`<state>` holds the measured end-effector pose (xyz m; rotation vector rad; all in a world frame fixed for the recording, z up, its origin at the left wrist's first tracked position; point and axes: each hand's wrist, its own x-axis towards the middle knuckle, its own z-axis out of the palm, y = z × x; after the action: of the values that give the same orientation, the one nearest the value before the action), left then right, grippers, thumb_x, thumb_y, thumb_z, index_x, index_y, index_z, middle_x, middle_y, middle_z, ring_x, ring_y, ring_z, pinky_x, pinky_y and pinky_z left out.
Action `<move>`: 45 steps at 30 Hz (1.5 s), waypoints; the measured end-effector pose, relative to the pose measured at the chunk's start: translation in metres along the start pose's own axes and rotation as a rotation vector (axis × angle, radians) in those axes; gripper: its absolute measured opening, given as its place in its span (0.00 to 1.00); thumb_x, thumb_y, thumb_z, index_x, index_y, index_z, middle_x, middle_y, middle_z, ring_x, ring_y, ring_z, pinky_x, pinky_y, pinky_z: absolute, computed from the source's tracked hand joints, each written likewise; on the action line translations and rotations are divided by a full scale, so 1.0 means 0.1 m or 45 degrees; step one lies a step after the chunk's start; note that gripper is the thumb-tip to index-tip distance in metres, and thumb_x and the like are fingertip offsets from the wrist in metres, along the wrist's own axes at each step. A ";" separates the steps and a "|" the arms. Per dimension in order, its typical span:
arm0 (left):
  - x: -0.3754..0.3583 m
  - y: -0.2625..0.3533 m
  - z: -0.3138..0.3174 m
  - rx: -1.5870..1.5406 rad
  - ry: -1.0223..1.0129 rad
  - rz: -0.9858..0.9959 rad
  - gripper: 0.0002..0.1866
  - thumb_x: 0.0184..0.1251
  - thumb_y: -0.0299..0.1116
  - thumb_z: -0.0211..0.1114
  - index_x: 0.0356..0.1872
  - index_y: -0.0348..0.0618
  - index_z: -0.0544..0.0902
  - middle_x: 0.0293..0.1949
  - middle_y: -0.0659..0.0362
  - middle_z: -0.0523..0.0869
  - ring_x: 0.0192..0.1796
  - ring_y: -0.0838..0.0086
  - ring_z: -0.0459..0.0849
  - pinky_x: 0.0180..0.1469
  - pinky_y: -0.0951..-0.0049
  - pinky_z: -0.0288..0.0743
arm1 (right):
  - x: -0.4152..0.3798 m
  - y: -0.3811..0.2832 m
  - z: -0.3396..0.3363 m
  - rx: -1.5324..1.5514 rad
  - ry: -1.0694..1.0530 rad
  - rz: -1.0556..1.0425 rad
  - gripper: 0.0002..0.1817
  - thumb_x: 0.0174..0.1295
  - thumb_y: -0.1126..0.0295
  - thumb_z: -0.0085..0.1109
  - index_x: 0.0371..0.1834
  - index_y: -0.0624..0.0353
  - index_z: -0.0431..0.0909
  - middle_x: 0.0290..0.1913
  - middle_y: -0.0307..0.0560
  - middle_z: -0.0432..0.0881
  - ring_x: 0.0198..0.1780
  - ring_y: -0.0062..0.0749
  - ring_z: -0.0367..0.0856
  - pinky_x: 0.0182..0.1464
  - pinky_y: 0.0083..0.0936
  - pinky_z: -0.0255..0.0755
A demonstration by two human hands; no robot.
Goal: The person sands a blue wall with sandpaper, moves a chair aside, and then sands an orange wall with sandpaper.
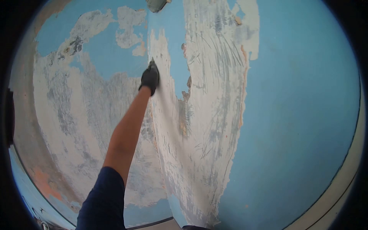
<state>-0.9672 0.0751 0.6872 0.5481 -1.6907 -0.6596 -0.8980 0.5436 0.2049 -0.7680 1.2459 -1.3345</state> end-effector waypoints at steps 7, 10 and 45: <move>-1.35 0.86 0.40 0.584 0.598 1.564 0.25 0.70 0.25 0.55 0.68 0.29 0.72 0.54 0.35 0.83 0.48 0.55 0.89 0.57 0.61 0.82 | 0.14 -0.11 0.05 -0.961 -0.075 -0.708 0.24 0.74 0.81 0.49 0.73 0.67 0.69 0.73 0.48 0.73 0.74 0.33 0.70 0.76 0.29 0.59; -2.12 0.89 0.05 -0.282 0.199 1.523 0.33 0.72 0.21 0.55 0.78 0.46 0.64 0.74 0.44 0.70 0.78 0.49 0.66 0.77 0.57 0.61 | 0.05 -0.19 0.09 -0.464 -0.073 -0.518 0.24 0.73 0.82 0.49 0.72 0.67 0.70 0.72 0.48 0.74 0.74 0.34 0.70 0.76 0.29 0.59; -1.24 -1.01 0.00 0.175 0.181 0.603 0.24 0.80 0.42 0.54 0.68 0.40 0.75 0.58 0.45 0.83 0.56 0.53 0.84 0.59 0.57 0.75 | 0.06 -0.20 0.08 -0.967 0.107 -0.612 0.22 0.72 0.77 0.56 0.70 0.61 0.74 0.68 0.50 0.79 0.70 0.39 0.74 0.73 0.34 0.65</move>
<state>-0.9406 0.0841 0.5295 0.2643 -1.6568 -0.1603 -0.8968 0.5331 0.2244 -1.6357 1.7321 -1.2557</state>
